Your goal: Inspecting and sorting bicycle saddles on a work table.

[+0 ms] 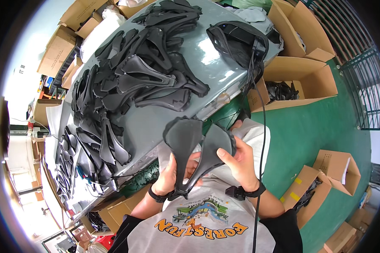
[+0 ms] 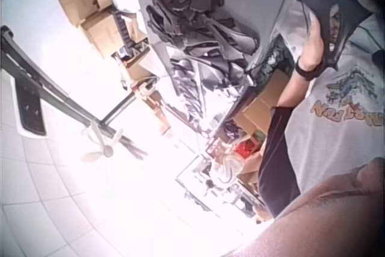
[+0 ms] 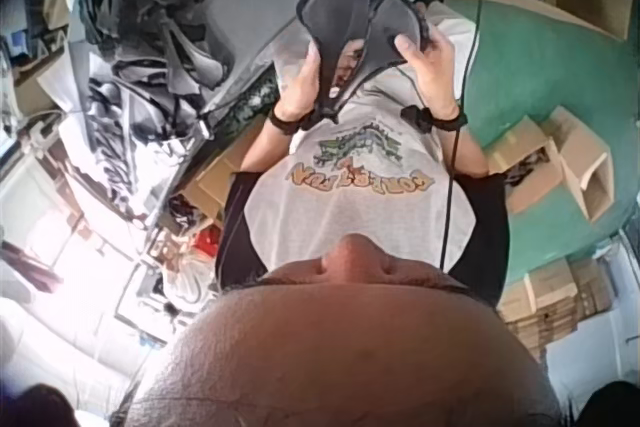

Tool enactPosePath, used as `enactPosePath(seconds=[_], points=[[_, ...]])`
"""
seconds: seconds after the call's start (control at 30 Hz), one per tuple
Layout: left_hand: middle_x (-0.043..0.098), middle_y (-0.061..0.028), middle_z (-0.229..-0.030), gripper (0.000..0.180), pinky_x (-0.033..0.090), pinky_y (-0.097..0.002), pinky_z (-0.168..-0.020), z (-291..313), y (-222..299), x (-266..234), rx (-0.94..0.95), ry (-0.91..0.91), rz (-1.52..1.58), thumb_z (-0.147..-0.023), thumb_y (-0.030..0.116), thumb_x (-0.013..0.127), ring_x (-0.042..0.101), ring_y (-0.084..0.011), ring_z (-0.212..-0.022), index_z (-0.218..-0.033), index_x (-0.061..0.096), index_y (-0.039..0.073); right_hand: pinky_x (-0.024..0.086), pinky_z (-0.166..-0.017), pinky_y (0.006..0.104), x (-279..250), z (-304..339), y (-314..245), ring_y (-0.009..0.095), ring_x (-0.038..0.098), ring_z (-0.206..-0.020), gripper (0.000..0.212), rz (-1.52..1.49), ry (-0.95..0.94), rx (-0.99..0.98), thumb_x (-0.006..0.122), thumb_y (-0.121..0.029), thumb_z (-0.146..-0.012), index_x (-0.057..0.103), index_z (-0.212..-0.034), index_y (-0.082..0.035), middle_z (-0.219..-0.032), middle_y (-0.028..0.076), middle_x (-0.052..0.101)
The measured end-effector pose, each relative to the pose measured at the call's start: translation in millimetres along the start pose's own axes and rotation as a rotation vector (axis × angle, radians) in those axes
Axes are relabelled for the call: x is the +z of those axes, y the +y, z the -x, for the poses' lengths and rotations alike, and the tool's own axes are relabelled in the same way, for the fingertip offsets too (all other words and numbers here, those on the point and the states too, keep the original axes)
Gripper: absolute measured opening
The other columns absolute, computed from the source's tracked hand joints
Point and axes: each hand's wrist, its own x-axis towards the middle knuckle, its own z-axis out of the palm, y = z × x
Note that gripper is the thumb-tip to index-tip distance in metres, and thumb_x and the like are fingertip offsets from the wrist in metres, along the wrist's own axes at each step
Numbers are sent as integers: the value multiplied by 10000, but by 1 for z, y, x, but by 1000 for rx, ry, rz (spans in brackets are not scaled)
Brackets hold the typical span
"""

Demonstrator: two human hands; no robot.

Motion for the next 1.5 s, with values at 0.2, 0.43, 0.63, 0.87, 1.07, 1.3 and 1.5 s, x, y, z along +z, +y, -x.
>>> enactPosePath(seconds=[0.2,0.43,0.63,0.87,1.07,1.3,1.5], points=[[600,-168,-1268,669,459,-417,-1022,-8,-4,-2,207,121,44,-1081,534,208,586,-258,-1164,-1402,461,4,509,-802,235,-8,6,8,76,630,-889,241,65,24,7,724,0,-896,640,-1118,48,-993,23,680],[633,-159,-1197,455,497,-380,-955,-3,-5,-9,281,111,113,-1113,352,301,626,-226,-1008,-1269,536,-5,473,-794,214,-9,4,8,53,597,-872,230,49,77,6,729,-17,-893,644,-1100,36,-978,-2,669],[640,-118,-1205,380,527,-344,-921,-3,3,3,209,95,46,-1113,260,336,636,-184,-988,-1267,548,-15,469,-847,236,-5,4,7,77,612,-906,242,-20,218,-29,683,-83,-937,642,-1138,45,-1012,26,683],[623,-104,-1306,329,526,-364,-1016,-1,6,3,83,99,-86,-1065,126,488,659,-221,-1128,-1363,524,-8,467,-925,271,-7,-6,5,129,636,-990,371,-130,260,-44,651,-173,-979,588,-1258,63,-1096,75,693],[613,-107,-1315,352,536,-381,-1003,-5,3,3,197,169,6,-1045,96,522,652,-219,-1124,-1384,505,0,490,-781,247,-11,1,21,85,621,-829,313,145,-107,62,739,-168,-920,623,-1152,6,-912,-1,667],[600,-126,-1322,445,544,-381,-974,-10,-1,0,305,178,104,-999,26,586,637,-214,-1143,-1425,462,4,500,-782,261,5,4,10,84,627,-790,246,305,-299,96,806,-70,-835,651,-1014,-3,-864,17,684],[567,-126,-1348,510,530,-376,-992,-13,0,5,371,180,-76,-948,-68,612,629,-233,-1160,-1430,460,4,512,-925,319,0,5,10,135,657,-997,659,205,-358,143,780,-39,-836,463,-1411,19,-1154,72,667]])
